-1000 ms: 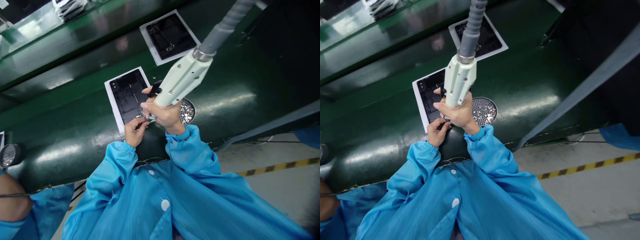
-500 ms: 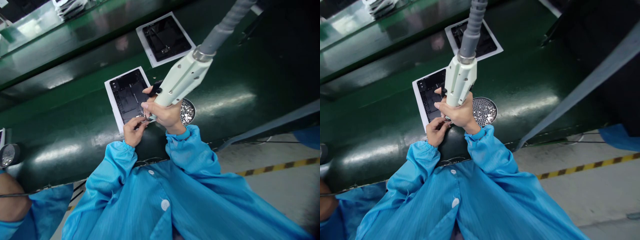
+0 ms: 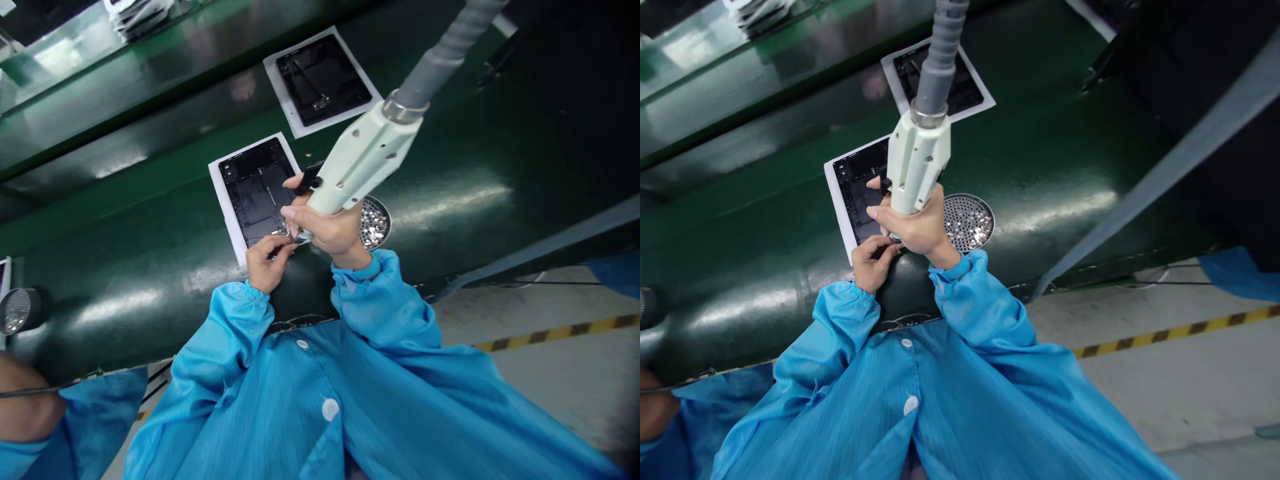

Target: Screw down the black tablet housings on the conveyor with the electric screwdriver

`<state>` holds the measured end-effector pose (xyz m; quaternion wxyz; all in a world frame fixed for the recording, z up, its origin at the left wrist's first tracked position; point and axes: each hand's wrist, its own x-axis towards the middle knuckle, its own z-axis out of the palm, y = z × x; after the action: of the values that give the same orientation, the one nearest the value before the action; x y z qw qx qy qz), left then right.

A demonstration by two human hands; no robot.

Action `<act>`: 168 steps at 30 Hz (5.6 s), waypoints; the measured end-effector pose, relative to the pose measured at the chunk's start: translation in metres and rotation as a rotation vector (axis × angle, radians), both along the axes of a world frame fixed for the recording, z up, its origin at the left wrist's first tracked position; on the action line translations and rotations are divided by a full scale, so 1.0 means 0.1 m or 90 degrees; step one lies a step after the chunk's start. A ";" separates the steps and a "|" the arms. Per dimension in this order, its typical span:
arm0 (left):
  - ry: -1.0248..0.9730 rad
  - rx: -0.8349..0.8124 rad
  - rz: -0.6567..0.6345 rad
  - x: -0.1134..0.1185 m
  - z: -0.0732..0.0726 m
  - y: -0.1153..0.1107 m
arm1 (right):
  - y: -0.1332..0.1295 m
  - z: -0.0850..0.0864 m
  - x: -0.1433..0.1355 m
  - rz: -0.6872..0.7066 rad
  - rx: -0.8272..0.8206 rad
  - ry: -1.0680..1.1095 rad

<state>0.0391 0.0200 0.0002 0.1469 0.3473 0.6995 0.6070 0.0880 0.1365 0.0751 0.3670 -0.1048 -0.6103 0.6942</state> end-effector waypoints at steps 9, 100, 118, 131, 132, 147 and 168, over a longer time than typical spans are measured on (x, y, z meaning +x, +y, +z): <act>0.057 0.050 0.015 -0.02 -0.08 0.03 | -0.03 0.04 0.02 0.002 -0.030 0.001; 0.077 0.018 -0.030 -0.02 -0.01 0.05 | -0.02 0.04 0.01 0.007 -0.035 -0.028; 0.017 0.022 -0.022 -0.01 -0.01 0.06 | -0.01 0.02 0.02 0.007 -0.036 -0.011; 0.046 0.024 -0.008 -0.03 -0.05 0.05 | -0.01 0.02 0.03 0.018 -0.049 0.004; 0.045 0.027 -0.008 -0.03 -0.05 0.05 | -0.01 0.03 0.03 0.016 -0.047 0.002; 0.042 0.026 -0.009 -0.03 -0.04 0.05 | -0.02 0.03 0.02 -0.002 -0.041 -0.026; 0.046 0.013 -0.032 -0.04 -0.03 0.04 | -0.02 0.04 0.03 0.018 -0.041 -0.032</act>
<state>0.0355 0.0240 -0.0032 0.1332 0.3877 0.6893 0.5973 0.0906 0.1344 0.0787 0.3381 -0.1256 -0.5983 0.7155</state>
